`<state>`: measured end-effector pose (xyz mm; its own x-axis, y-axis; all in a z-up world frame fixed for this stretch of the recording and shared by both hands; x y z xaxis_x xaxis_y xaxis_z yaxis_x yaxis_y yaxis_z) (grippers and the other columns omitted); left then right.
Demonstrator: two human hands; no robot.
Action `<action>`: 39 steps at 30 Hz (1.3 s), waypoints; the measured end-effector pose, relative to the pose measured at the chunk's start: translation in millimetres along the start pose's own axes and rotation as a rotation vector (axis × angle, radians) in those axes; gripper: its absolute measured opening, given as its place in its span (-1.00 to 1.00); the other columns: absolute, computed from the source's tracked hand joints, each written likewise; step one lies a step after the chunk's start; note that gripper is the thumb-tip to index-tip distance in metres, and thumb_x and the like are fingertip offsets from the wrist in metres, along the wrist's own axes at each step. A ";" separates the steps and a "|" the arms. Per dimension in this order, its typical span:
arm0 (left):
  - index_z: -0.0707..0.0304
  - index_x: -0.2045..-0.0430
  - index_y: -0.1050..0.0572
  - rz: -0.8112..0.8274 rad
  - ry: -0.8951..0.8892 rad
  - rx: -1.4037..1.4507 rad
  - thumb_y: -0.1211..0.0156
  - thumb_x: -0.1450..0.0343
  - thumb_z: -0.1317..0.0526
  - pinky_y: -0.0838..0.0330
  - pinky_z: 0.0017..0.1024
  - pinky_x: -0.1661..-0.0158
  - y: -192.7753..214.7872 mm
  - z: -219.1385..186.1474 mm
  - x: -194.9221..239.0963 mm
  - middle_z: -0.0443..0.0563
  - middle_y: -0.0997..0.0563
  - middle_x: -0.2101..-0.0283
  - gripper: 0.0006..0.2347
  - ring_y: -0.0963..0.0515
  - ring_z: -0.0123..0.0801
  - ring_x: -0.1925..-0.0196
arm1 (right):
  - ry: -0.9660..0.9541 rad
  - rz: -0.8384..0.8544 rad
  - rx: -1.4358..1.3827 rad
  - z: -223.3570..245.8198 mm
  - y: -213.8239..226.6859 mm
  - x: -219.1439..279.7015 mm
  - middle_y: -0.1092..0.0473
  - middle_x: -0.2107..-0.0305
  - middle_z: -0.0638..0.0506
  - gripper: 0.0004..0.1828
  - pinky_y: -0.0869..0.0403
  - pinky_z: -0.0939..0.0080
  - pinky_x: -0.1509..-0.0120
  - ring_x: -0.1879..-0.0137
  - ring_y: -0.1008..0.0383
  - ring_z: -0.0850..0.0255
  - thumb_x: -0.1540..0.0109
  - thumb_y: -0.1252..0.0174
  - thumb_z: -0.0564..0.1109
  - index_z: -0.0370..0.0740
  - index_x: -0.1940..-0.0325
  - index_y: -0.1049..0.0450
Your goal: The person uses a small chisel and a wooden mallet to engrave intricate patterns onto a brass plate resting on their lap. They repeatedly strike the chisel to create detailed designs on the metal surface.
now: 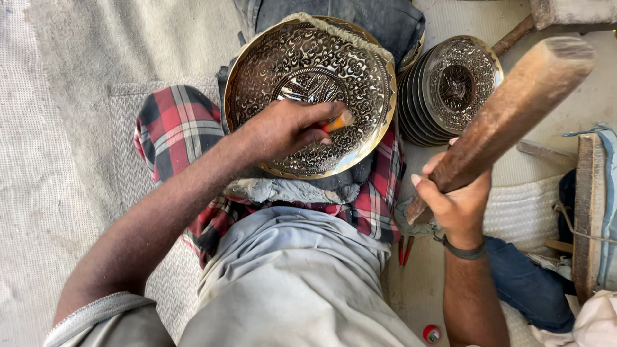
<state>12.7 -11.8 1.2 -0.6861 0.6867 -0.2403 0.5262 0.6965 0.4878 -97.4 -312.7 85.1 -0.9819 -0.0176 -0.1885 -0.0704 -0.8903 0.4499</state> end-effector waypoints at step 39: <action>0.00 -0.23 -0.35 0.137 -0.082 -0.051 -0.28 -0.39 0.09 -0.68 -0.18 0.20 15.8 1.0 -12.2 0.05 -0.71 0.32 -0.52 -0.75 -0.21 0.29 | -0.069 0.059 0.745 -21.5 -23.2 22.8 -0.56 0.21 -0.22 -0.24 -0.48 0.09 0.01 0.08 -0.61 0.06 0.01 -0.39 -0.34 -0.43 -0.28 -0.36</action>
<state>29.8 -9.0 11.0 -0.5653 0.7905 -0.2358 0.5844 0.5855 0.5618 -114.3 -302.2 51.6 -0.9948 -0.0052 -0.1017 -0.0936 -0.3449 0.9340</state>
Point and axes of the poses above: each hand's wrist, its own x-axis away from the middle knuckle, its own y-axis out of the back of the hand, z = x × y, the point moved 2 cm from there along -x, towards the middle knuckle
